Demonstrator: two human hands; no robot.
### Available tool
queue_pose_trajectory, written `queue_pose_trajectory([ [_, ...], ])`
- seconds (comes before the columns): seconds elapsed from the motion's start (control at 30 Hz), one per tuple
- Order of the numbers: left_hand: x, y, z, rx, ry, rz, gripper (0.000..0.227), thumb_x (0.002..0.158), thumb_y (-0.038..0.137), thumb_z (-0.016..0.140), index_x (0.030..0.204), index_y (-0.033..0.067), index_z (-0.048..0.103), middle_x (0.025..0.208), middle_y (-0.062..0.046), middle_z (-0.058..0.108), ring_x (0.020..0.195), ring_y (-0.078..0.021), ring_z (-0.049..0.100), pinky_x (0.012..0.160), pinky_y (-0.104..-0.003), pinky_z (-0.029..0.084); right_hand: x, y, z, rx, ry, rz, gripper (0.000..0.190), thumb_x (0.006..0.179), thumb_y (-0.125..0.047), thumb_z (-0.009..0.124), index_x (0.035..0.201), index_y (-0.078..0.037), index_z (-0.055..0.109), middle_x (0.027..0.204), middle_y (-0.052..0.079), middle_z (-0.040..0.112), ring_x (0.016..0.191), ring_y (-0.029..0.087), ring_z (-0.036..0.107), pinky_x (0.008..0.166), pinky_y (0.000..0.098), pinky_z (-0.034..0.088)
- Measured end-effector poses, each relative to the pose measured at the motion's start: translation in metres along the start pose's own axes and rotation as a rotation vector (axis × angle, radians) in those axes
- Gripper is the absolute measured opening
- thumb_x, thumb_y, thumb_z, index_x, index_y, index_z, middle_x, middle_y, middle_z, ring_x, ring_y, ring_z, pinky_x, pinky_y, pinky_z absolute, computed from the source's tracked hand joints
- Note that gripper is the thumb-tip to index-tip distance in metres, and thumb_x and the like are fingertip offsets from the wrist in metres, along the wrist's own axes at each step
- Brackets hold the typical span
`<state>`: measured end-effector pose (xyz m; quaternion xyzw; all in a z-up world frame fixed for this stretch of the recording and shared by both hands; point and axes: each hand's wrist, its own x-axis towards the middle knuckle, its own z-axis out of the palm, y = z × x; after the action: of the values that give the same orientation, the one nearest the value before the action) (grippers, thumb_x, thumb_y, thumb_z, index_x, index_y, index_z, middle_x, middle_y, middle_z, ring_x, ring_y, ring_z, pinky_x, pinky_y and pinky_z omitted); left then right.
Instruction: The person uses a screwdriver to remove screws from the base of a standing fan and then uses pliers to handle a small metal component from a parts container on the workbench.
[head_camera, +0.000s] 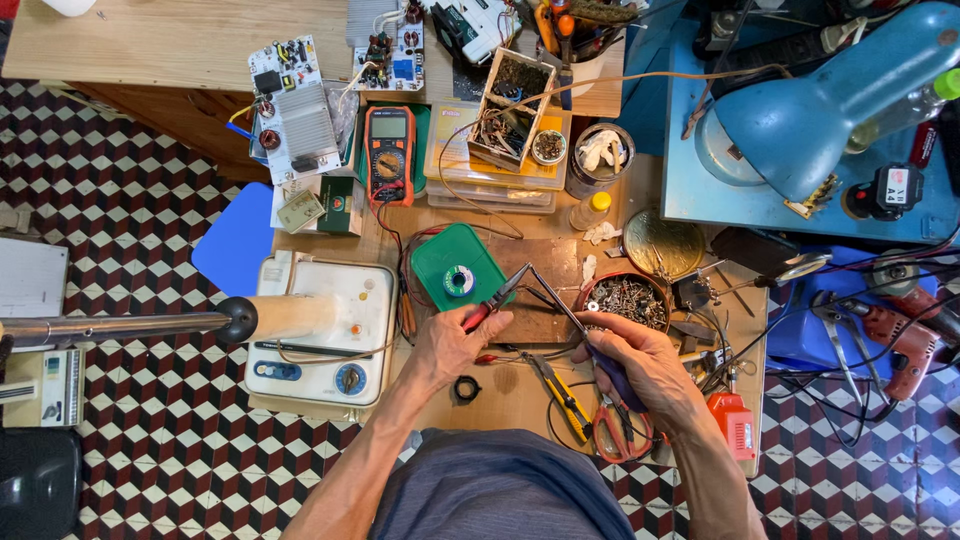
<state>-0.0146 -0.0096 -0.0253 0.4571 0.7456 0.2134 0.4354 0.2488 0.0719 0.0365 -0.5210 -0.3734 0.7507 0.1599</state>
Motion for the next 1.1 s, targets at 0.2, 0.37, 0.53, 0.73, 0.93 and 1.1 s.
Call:
queue_pose_trajectory([
  [0.2,-0.005,0.008,-0.011,0.012,0.127,0.241,0.028,0.095,0.034,0.068,0.108,0.0087,0.073,0.086,-0.016,0.075,0.077,-0.0342,0.073,0.066,-0.042,0.056,-0.011,0.012,0.008,-0.593,0.172,-0.316,0.043,0.094,-0.019,0.067,0.136,-0.013,0.068,0.074,0.001,0.068,0.061,0.005,0.054,0.051,0.0217,0.045],
  [0.37,-0.027,0.027,-0.027,0.008,0.232,0.408,0.03,0.09,0.013,0.07,0.119,0.0074,0.067,0.104,-0.014,0.074,0.09,-0.0349,0.072,0.075,-0.04,0.057,-0.011,0.031,0.018,-0.367,0.176,-0.368,0.04,0.096,-0.013,0.065,0.135,-0.011,0.068,0.074,0.0,0.064,0.061,0.006,0.053,0.053,0.0224,0.045],
  [0.53,-0.07,0.035,-0.052,-0.007,0.312,0.367,0.029,0.091,0.01,0.068,0.12,0.008,0.068,0.105,-0.014,0.074,0.094,-0.0346,0.072,0.076,-0.041,0.057,-0.016,0.045,0.032,-0.318,0.111,-0.361,0.037,0.095,-0.01,0.062,0.132,-0.009,0.067,0.082,0.003,0.073,0.058,0.007,0.055,0.052,0.0223,0.047],
  [0.73,-0.15,0.011,-0.082,-0.007,0.392,0.165,0.026,0.093,0.011,0.066,0.118,0.0074,0.069,0.102,-0.015,0.073,0.092,-0.0355,0.072,0.074,-0.042,0.056,-0.027,0.061,0.077,-0.256,-0.04,-0.319,0.032,0.088,-0.007,0.067,0.12,-0.006,0.066,0.083,0.007,0.074,0.059,0.008,0.057,0.049,0.0241,0.045],
  [0.93,-0.212,-0.024,-0.121,-0.009,0.47,0.17,0.03,0.093,0.017,0.067,0.12,0.0048,0.067,0.092,-0.017,0.072,0.079,-0.0337,0.071,0.068,-0.042,0.056,-0.039,0.078,0.146,-0.495,-0.038,-0.36,0.034,0.085,-0.008,0.076,0.117,-0.004,0.07,0.073,0.01,0.071,0.057,0.012,0.061,0.049,0.0269,0.047],
  [1.1,-0.236,-0.07,-0.168,0.058,0.349,0.118,0.027,0.099,0.021,0.062,0.121,0.0083,0.069,0.084,-0.015,0.073,0.066,-0.0262,0.069,0.06,-0.041,0.055,-0.06,0.093,0.208,-0.544,-0.085,-0.522,0.03,0.088,-0.011,0.073,0.116,-0.003,0.074,0.073,0.007,0.071,0.057,0.011,0.062,0.05,0.0264,0.049],
])
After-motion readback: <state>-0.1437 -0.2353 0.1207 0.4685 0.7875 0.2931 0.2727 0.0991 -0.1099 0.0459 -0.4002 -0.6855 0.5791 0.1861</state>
